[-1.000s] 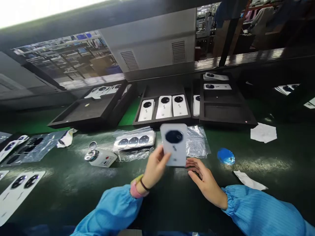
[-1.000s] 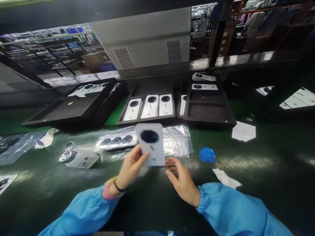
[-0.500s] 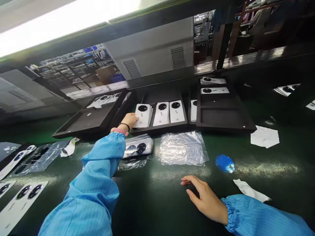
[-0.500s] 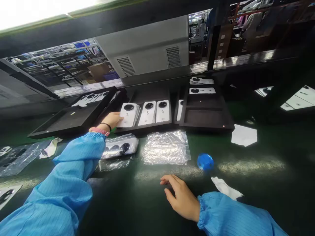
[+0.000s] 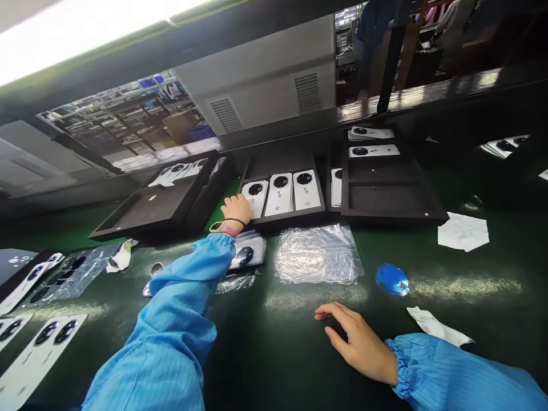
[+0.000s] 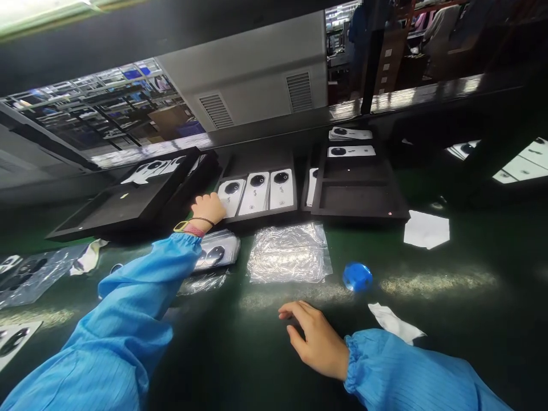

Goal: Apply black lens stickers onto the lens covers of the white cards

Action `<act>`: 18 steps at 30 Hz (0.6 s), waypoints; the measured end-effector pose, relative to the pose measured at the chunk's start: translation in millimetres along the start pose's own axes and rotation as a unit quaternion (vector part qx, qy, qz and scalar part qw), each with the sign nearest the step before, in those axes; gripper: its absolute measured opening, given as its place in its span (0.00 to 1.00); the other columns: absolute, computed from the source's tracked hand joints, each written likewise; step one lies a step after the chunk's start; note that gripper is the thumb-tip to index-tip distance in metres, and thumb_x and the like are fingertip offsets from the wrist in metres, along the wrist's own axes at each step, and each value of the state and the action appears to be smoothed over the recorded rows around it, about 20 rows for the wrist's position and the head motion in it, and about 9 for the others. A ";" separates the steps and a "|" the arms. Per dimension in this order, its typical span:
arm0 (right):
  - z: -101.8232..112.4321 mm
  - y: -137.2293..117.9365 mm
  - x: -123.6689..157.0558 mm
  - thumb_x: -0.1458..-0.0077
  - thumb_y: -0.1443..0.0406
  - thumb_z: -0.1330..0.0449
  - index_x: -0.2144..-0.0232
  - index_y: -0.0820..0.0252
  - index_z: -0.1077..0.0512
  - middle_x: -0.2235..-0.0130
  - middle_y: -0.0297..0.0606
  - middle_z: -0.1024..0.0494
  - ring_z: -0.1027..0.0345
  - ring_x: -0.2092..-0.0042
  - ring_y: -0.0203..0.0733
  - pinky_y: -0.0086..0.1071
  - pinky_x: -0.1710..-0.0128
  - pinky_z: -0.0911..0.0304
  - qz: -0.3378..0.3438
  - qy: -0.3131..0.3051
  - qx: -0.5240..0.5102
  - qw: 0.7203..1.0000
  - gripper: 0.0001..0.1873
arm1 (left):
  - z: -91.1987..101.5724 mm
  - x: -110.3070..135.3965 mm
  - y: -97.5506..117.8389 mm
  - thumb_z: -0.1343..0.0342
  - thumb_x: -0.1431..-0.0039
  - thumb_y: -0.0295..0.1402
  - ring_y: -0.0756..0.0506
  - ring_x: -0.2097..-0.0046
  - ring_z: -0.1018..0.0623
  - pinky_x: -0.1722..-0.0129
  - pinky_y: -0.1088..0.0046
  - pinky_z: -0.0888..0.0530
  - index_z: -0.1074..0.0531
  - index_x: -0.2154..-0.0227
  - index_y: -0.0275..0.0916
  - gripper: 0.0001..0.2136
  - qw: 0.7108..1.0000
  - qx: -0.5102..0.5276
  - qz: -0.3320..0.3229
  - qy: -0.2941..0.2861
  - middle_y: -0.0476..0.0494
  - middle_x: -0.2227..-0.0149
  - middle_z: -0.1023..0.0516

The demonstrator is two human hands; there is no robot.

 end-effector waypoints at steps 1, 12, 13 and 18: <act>0.1 0.0 -0.1 0.47 0.71 0.50 0.59 0.56 0.32 0.59 0.39 0.25 0.29 0.56 0.42 0.36 0.53 0.33 0.000 0.001 0.001 1.000 0.14 | 1.1 1.1 -0.9 0.46 0.38 0.37 0.40 0.49 0.28 0.52 0.54 0.29 0.35 0.48 0.37 0.17 1.000 -0.018 0.010 0.007 0.39 0.47 0.32; -1.3 0.6 -0.9 0.46 0.72 0.51 0.58 0.57 0.33 0.58 0.39 0.25 0.29 0.55 0.41 0.36 0.53 0.33 -0.004 -0.007 0.014 1.000 0.14 | -4.7 -7.9 14.1 0.44 0.39 0.36 0.37 0.44 0.33 0.46 0.50 0.34 0.36 0.46 0.38 0.19 0.991 -0.122 0.059 0.018 0.38 0.42 0.37; -1.5 0.3 -1.1 0.46 0.72 0.51 0.58 0.57 0.33 0.58 0.39 0.25 0.29 0.55 0.40 0.36 0.53 0.33 -0.004 -0.008 0.015 1.000 0.14 | -5.0 -8.4 13.0 0.44 0.39 0.36 0.37 0.43 0.33 0.46 0.49 0.34 0.36 0.46 0.38 0.19 0.990 -0.126 0.064 0.017 0.38 0.42 0.37; -2.1 -1.1 -1.5 0.46 0.73 0.51 0.58 0.58 0.33 0.58 0.40 0.25 0.29 0.55 0.40 0.36 0.52 0.33 0.003 -0.011 0.019 1.000 0.15 | -5.8 -12.7 0.2 0.45 0.39 0.37 0.39 0.47 0.30 0.50 0.54 0.30 0.36 0.47 0.38 0.18 0.986 -0.139 0.088 0.008 0.39 0.45 0.34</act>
Point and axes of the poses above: each hand's wrist, its own x-axis away from the middle knuckle, its own z-axis out of the back of the hand, y = z × x, the point moved 10 cm from there along -x, towards the middle knuckle
